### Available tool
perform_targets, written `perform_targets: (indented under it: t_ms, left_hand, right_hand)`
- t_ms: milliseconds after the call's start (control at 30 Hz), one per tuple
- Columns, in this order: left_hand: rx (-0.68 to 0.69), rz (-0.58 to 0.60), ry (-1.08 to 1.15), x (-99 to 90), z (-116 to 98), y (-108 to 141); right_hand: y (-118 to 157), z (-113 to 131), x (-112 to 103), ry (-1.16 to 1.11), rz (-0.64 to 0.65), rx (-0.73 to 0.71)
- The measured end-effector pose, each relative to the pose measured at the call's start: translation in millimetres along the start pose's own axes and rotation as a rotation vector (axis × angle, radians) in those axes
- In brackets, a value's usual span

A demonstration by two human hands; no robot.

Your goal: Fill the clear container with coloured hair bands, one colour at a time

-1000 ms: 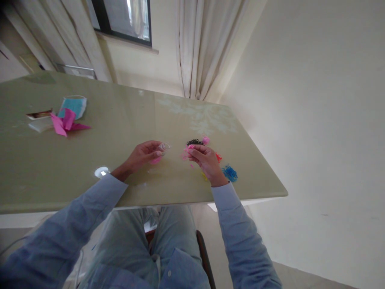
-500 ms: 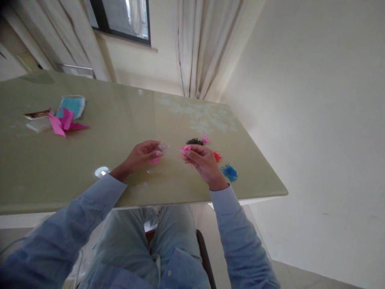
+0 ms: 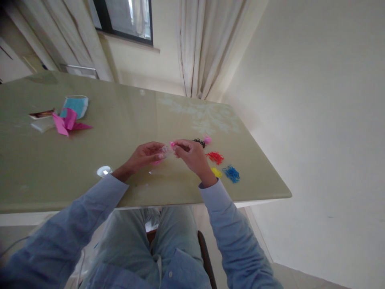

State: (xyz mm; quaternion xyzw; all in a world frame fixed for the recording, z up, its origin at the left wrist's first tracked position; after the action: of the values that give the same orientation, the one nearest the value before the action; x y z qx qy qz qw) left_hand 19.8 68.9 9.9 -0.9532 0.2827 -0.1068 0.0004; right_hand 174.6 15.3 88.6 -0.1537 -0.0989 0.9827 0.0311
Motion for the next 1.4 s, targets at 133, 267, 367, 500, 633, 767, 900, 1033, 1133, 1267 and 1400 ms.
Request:
perform_targets:
  t_ms: [133,267,367,500,633,767,900,1033,1133,1267,1400]
  left_hand:
    - [0.015,0.001,-0.007,0.8,-2,0]
    - [0.012,0.000,-0.006,1.7,-1,-1]
    - [-0.001,-0.003,0.011,1.9,0,-1]
    - [-0.008,-0.009,0.013,1.8,0,-1]
    - [0.012,0.011,0.012,3.7,-2,-1]
    - [0.027,0.023,0.043,5.3,-3,-1]
    - [0.011,0.016,0.032,4.7,-1,0]
    - [0.007,0.028,0.046,5.3,-1,0]
    - [0.023,0.022,0.061,4.9,-3,-1]
    - [0.043,0.016,0.082,4.3,-5,-2]
    - [0.047,0.042,0.082,5.0,-4,-2]
  right_hand:
    - [-4,23,3,0.336,0.021,-0.191]
    - [-3,36,6,0.532,0.051,-0.299]
    - [-4,39,9,0.562,0.073,-0.308]
    - [-8,44,9,0.598,0.076,-0.325]
    - [-8,47,8,0.634,0.064,-0.335]
    - [-5,48,11,0.656,0.095,-0.357]
    - [-1,48,14,0.694,0.114,-0.376]
    - [2,49,14,0.709,0.120,-0.386]
    - [3,49,11,0.688,0.108,-0.379]
    - [4,50,5,0.651,0.063,-0.373]
    - [10,52,1,0.592,0.025,-0.377]
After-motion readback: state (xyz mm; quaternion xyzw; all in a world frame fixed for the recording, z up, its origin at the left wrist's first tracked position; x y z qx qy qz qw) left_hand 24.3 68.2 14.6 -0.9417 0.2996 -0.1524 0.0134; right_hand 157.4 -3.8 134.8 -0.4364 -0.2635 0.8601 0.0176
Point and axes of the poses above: each hand's wrist, its own y-axis away from the middle knuckle, its own x-axis out of the palm, z = x × y, the point moved 9 cm from there along -y, towards the middle knuckle, and after that the axes turned 2 degrees about y, right-handed, at the moved point
